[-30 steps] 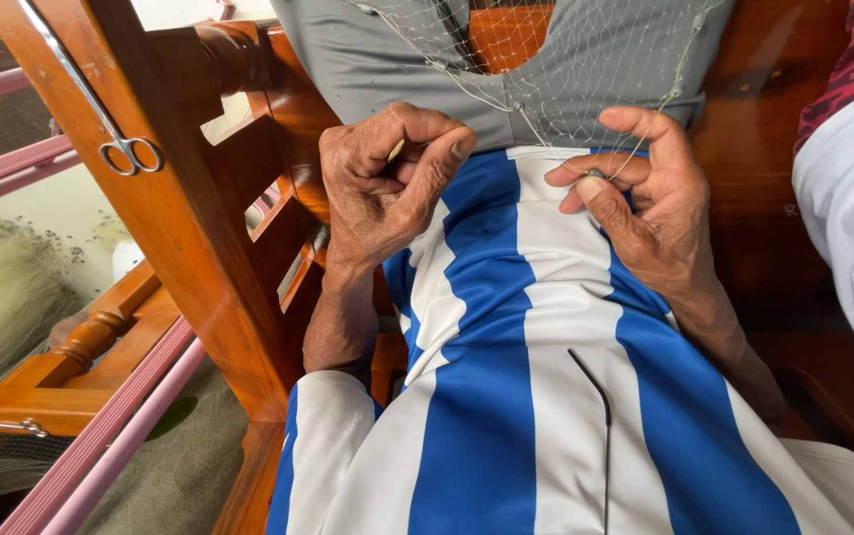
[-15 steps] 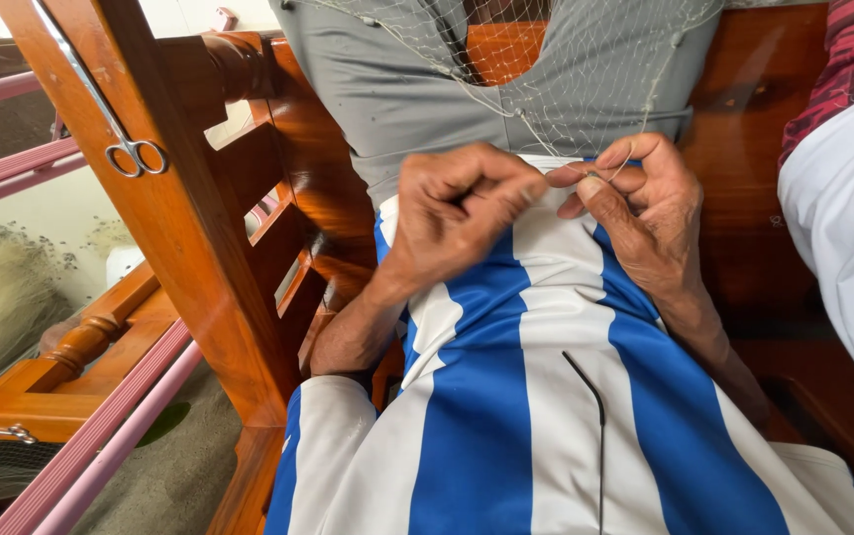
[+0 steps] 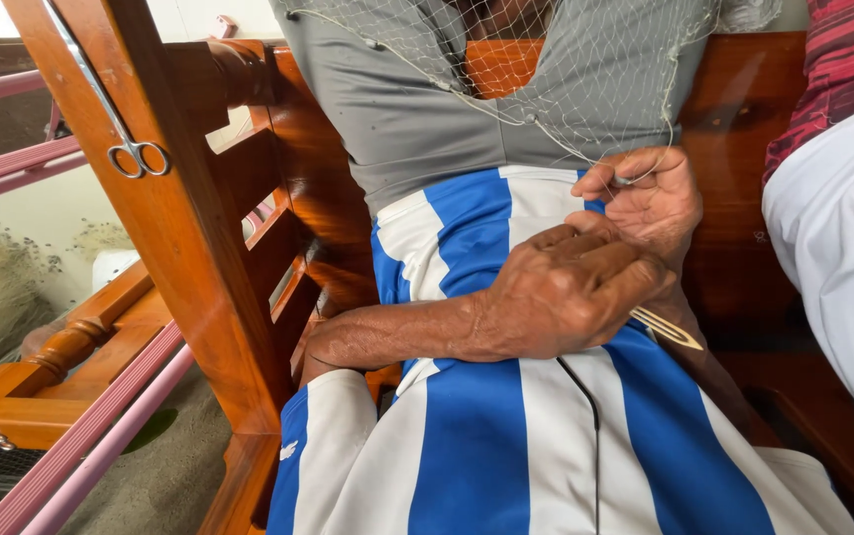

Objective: Repairing a fishing net by weaving and knotting with a netting needle and scissors

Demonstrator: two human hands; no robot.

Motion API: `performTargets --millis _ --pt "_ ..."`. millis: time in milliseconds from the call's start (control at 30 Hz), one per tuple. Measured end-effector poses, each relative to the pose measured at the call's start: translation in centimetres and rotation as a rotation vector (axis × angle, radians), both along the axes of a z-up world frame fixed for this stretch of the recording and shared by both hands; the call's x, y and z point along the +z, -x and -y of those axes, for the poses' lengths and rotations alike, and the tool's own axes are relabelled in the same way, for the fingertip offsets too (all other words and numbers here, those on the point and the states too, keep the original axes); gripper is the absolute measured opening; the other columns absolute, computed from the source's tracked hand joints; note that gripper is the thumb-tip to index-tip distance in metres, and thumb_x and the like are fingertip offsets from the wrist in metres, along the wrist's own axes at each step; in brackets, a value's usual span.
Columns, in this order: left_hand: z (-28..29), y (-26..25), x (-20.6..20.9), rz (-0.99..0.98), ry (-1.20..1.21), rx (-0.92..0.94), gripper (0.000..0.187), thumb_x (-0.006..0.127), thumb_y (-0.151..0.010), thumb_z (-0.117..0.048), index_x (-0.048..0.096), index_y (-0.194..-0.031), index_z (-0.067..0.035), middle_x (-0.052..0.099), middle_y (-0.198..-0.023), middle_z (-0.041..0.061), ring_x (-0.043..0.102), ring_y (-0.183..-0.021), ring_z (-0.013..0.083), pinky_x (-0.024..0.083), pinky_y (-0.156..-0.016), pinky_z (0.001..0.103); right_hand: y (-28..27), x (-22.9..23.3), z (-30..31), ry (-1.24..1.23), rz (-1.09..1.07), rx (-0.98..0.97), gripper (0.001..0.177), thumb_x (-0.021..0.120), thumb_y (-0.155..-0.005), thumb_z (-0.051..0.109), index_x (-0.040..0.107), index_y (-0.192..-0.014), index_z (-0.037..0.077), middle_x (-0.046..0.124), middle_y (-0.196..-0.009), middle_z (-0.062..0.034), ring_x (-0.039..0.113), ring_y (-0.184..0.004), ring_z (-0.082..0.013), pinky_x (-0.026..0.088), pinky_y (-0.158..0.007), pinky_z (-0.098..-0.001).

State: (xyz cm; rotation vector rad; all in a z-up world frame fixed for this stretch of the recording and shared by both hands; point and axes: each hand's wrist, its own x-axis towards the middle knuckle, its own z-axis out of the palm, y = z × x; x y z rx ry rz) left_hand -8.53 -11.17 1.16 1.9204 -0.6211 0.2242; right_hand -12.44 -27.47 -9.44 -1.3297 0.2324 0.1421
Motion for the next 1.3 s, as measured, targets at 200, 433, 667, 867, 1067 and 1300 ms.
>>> performTargets --millis 200,433,667,867,1067,1300 --pt "0.1 -0.2 0.3 0.041 -0.073 0.018 0.027 0.049 -0.110 -0.012 0.065 -0.089 -0.011 0.058 -0.072 0.005 0.064 -0.058 0.0263 0.051 -0.057 0.035 -0.9 0.6 -0.5 0.031 0.167 0.030 0.070 0.088 -0.082 -0.004 0.038 -0.131 -0.004 0.062 -0.110 -0.0280 0.069 -0.096 -0.0257 0.063 -0.096 -0.0375" --pt "-1.0 -0.3 0.6 -0.014 -0.091 -0.060 0.026 0.047 -0.110 -0.012 0.063 -0.090 -0.011 0.056 -0.072 0.003 0.068 -0.060 0.0254 0.052 -0.056 0.035 -0.5 -0.1 -0.9 0.087 0.199 -0.036 0.036 0.066 -0.104 0.000 0.040 -0.128 -0.010 0.060 -0.099 -0.0252 0.068 -0.089 -0.0266 0.065 -0.088 -0.0412" --pt "-0.8 -0.3 1.0 -0.036 -0.120 -0.062 0.024 0.047 -0.112 -0.019 0.064 -0.100 -0.009 0.059 -0.079 0.006 0.070 -0.063 0.0293 0.055 -0.060 0.038 -1.4 2.7 -3.0 0.191 0.261 -0.103 0.017 0.058 -0.107 -0.011 0.046 -0.119 -0.013 0.058 -0.093 -0.0236 0.060 -0.080 -0.0226 0.063 -0.081 -0.0422" --pt "-6.3 -2.9 0.4 -0.262 -0.288 -0.415 0.062 0.054 -0.105 -0.020 0.036 -0.163 -0.008 0.055 -0.152 0.021 0.076 -0.116 0.0379 0.062 -0.079 0.043 -1.8 6.2 -4.7 0.393 -0.118 -0.198 0.028 0.070 -0.097 0.010 0.053 -0.119 0.004 0.068 -0.097 -0.0109 0.068 -0.084 -0.0156 0.052 -0.075 -0.0244" --pt "-9.9 -4.7 -1.3 -0.129 -0.274 -0.348 0.054 0.040 -0.117 -0.001 0.028 -0.169 -0.006 0.054 -0.148 0.024 0.062 -0.125 0.0383 0.054 -0.106 0.047 -1.9 5.8 -4.0 0.186 -0.056 -0.051 0.033 0.066 -0.101 0.012 0.048 -0.126 0.001 0.066 -0.091 -0.0161 0.066 -0.077 -0.0184 0.057 -0.075 -0.0283" --pt "-10.3 -7.5 -3.9 0.312 -0.509 -0.041 0.028 0.069 -0.122 -0.016 0.060 -0.148 -0.019 0.072 -0.132 0.008 0.078 -0.115 0.0283 0.017 -0.122 0.065 -1.8 5.4 -3.7 0.244 -0.052 -0.004 0.038 0.066 -0.098 0.016 0.048 -0.127 -0.001 0.068 -0.082 -0.0153 0.070 -0.070 -0.0201 0.059 -0.070 -0.0263"
